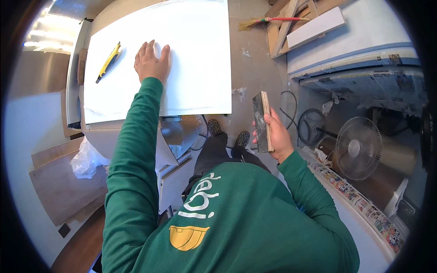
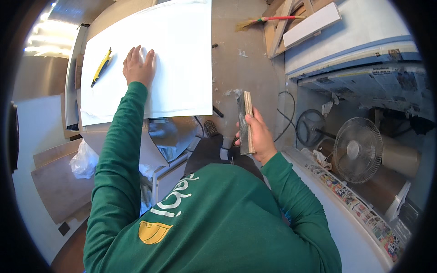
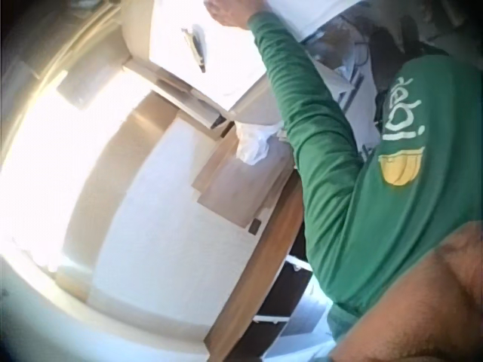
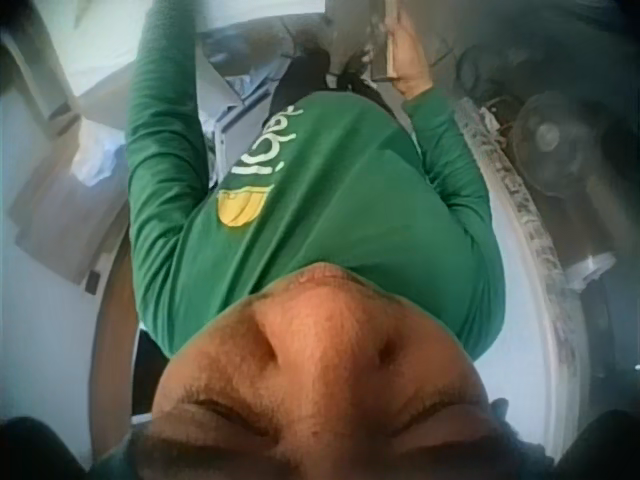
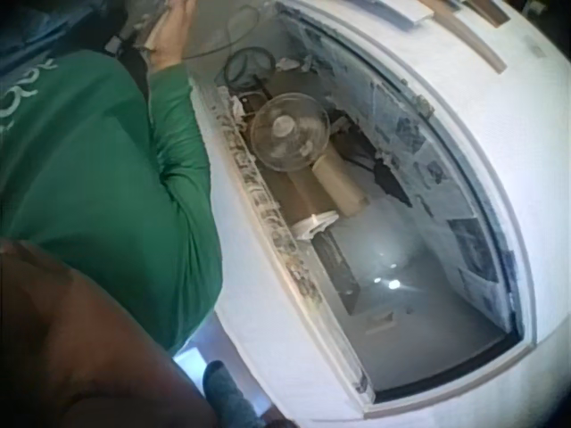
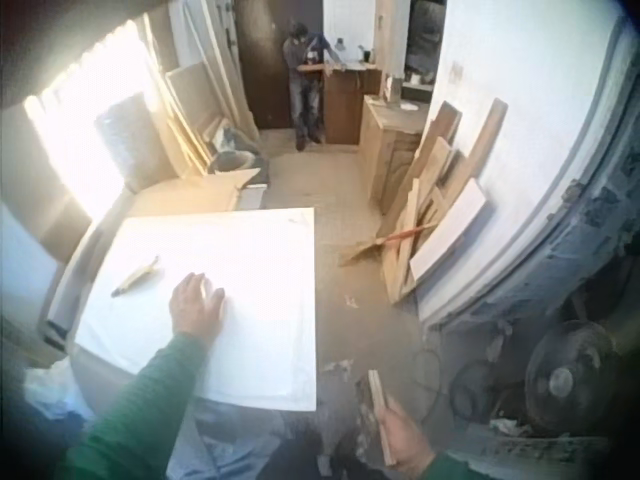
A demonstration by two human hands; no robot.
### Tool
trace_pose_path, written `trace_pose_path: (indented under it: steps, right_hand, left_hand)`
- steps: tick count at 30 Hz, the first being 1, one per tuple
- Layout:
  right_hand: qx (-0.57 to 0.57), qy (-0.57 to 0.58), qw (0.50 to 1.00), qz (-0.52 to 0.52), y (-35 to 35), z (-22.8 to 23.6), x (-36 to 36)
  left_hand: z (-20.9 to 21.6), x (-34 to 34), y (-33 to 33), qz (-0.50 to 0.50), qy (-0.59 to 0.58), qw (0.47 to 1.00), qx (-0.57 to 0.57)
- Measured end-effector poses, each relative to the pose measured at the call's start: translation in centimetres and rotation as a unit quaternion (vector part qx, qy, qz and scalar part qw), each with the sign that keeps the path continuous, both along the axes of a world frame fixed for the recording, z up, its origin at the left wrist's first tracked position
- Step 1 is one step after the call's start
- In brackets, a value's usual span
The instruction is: The person sands the edges of a white board using a sanding block, then uses a utility knife to trim and score the edges of a laminate sheet before continuing to sand the board's corners and sides.
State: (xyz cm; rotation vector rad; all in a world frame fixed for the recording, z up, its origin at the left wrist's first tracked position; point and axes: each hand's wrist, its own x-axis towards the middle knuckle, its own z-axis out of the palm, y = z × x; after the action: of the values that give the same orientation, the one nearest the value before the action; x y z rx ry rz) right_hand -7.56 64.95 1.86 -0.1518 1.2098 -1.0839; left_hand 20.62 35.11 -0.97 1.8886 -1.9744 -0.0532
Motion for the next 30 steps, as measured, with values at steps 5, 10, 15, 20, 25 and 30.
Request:
trace_pose_path:
  steps: [5, 10, 15, 20, 25, 30]
  right_hand:
    - [0.012, 0.0, 1.0, -0.012, 0.6, 2.7, 1.8]
    - [0.08, 0.123, 0.989, 0.03, -0.8, 5.8, 5.1]
    - [0.123, 0.159, 0.98, 0.012, -2.4, 7.3, 8.7]
    - [0.174, 0.216, 0.96, -0.031, -3.0, 6.6, 10.3]
    - [0.21, 0.252, 0.945, 0.002, -5.4, 6.8, 11.3]
    - [0.231, 0.272, 0.934, 0.026, -6.6, 6.1, 11.4]
  left_hand:
    - [-0.2, -2.5, -0.8, -0.22, -0.074, 0.967, -0.108]
    - [-0.7, -11.1, -7.9, -0.399, 0.101, 0.898, -0.152]
    - [-2.1, -16.9, -16.6, -0.308, 0.109, 0.939, -0.108]
    - [-2.0, -19.0, -14.2, -0.292, 0.047, 0.955, -0.021]
    - [-0.5, -16.8, -17.3, -0.305, 0.044, 0.951, 0.003]
    - [-1.8, -16.7, -17.4, -0.299, 0.037, 0.952, -0.05]
